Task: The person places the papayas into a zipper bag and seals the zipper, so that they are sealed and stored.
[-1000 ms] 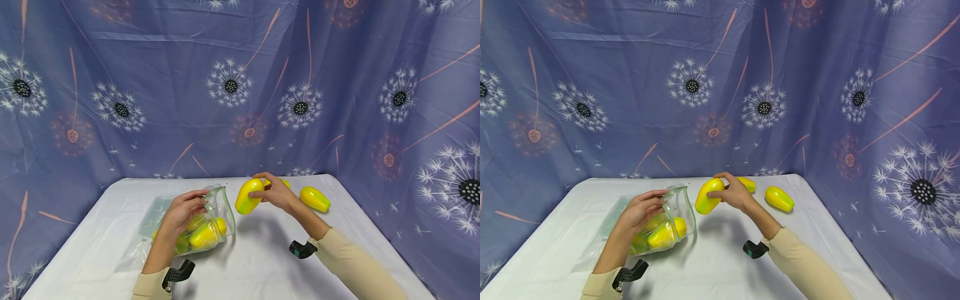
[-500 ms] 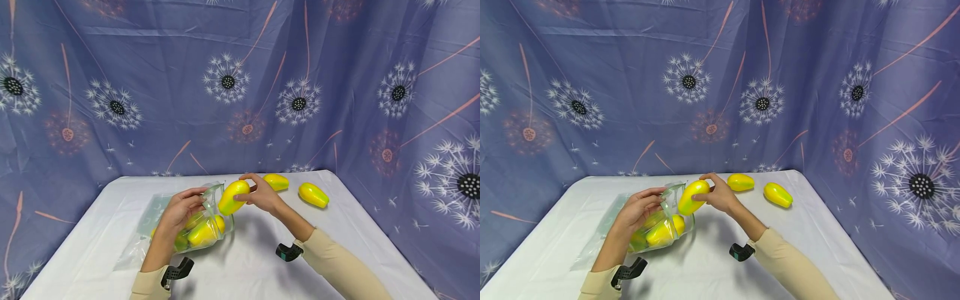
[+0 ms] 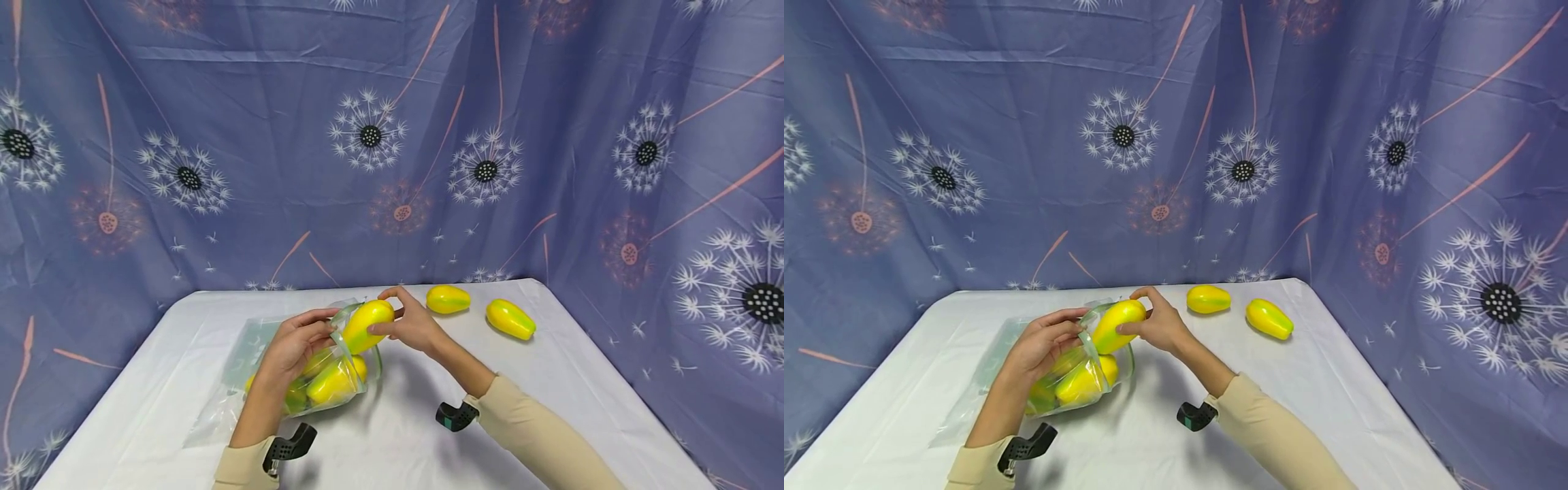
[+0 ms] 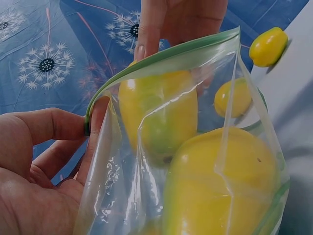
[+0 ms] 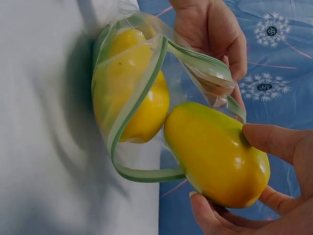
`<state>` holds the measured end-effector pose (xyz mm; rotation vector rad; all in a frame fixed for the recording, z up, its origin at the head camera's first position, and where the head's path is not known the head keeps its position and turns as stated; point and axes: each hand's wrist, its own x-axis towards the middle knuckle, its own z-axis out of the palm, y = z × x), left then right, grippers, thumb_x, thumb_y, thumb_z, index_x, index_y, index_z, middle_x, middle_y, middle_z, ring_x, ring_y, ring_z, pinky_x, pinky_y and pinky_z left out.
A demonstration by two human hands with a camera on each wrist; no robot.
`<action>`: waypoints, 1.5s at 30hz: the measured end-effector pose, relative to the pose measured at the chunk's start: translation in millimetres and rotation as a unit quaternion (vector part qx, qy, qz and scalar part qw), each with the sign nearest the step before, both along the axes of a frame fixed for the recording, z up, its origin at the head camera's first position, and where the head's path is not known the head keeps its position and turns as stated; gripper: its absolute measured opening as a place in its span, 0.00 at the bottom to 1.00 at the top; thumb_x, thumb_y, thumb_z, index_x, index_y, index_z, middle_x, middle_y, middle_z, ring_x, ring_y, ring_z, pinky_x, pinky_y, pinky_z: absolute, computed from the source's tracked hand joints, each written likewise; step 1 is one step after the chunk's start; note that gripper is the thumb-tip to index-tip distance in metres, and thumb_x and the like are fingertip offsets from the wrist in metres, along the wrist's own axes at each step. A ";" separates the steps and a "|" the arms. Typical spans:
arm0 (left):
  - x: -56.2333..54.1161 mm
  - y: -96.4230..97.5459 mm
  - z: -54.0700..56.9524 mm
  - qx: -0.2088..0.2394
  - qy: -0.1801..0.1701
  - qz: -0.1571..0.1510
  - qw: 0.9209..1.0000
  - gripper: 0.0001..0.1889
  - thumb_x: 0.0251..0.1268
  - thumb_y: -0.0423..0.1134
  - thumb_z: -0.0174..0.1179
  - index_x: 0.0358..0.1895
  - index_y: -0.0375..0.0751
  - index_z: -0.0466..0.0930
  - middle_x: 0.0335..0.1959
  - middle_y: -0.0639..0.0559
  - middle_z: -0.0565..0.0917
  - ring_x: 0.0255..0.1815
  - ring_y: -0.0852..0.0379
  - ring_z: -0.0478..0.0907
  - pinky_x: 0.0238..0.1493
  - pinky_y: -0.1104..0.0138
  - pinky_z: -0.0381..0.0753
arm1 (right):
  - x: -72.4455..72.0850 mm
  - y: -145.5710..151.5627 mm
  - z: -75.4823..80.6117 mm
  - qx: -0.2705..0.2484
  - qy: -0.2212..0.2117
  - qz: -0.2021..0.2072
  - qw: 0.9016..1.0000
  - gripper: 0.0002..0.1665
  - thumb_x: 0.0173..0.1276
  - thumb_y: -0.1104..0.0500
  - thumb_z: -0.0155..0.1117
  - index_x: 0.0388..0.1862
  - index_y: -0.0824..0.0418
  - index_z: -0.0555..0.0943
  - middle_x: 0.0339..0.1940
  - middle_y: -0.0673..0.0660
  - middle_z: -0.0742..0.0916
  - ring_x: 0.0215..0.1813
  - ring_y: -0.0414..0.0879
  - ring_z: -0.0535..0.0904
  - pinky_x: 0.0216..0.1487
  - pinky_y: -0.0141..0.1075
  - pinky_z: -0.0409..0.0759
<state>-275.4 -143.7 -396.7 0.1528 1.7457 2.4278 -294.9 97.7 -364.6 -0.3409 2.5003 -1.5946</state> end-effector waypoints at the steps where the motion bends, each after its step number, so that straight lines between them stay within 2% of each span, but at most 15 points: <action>1: -0.1 -0.2 0.0 0.000 0.001 0.000 1.000 0.16 0.70 0.23 0.56 0.56 0.34 0.85 0.36 0.51 0.84 0.32 0.60 0.83 0.41 0.68 0.89 | -0.3 -0.6 -0.3 0.001 -0.001 0.000 1.000 0.35 0.58 0.52 0.80 0.62 0.49 0.73 0.60 0.59 0.82 0.51 0.49 0.83 0.43 0.41 0.87; 12: 1.7 -1.1 -0.5 -0.004 0.003 0.007 1.000 0.17 0.70 0.22 0.55 0.60 0.28 0.80 0.41 0.51 0.85 0.34 0.60 0.84 0.42 0.68 0.89 | 0.1 -5.5 -13.8 0.016 -0.005 0.002 1.000 0.36 0.58 0.51 0.80 0.61 0.50 0.70 0.51 0.61 0.85 0.46 0.48 0.82 0.40 0.38 0.83; 28: 0.8 1.5 0.7 0.000 0.007 -0.008 1.000 0.18 0.71 0.24 0.54 0.62 0.27 0.79 0.44 0.51 0.86 0.37 0.59 0.86 0.42 0.70 0.88 | 3.4 -8.8 -28.0 0.027 -0.015 0.007 0.999 0.37 0.60 0.49 0.78 0.61 0.53 0.66 0.48 0.64 0.87 0.43 0.50 0.84 0.38 0.38 0.82; 36: 1.4 0.7 -0.9 -0.007 0.008 -0.008 1.000 0.19 0.71 0.24 0.55 0.63 0.26 0.77 0.44 0.51 0.87 0.39 0.58 0.86 0.44 0.69 0.88 | 4.0 -14.6 -36.3 0.036 -0.012 0.013 0.999 0.36 0.62 0.48 0.76 0.59 0.53 0.64 0.43 0.63 0.87 0.45 0.61 0.85 0.37 0.39 0.81; 41: 2.0 0.5 -0.9 -0.012 0.010 -0.006 1.000 0.20 0.72 0.24 0.54 0.65 0.23 0.75 0.44 0.50 0.87 0.39 0.58 0.86 0.44 0.69 0.88 | 4.5 -16.0 -37.0 0.047 -0.026 0.023 0.998 0.34 0.66 0.48 0.73 0.62 0.53 0.64 0.48 0.65 0.86 0.48 0.61 0.85 0.38 0.40 0.82; 45: 2.2 0.9 0.1 -0.015 0.013 -0.004 1.000 0.20 0.72 0.25 0.54 0.65 0.23 0.74 0.45 0.50 0.86 0.39 0.58 0.86 0.44 0.68 0.88 | 3.8 -14.5 -36.2 0.026 -0.056 0.038 0.997 0.34 0.69 0.50 0.71 0.65 0.54 0.63 0.51 0.65 0.85 0.50 0.60 0.84 0.43 0.43 0.84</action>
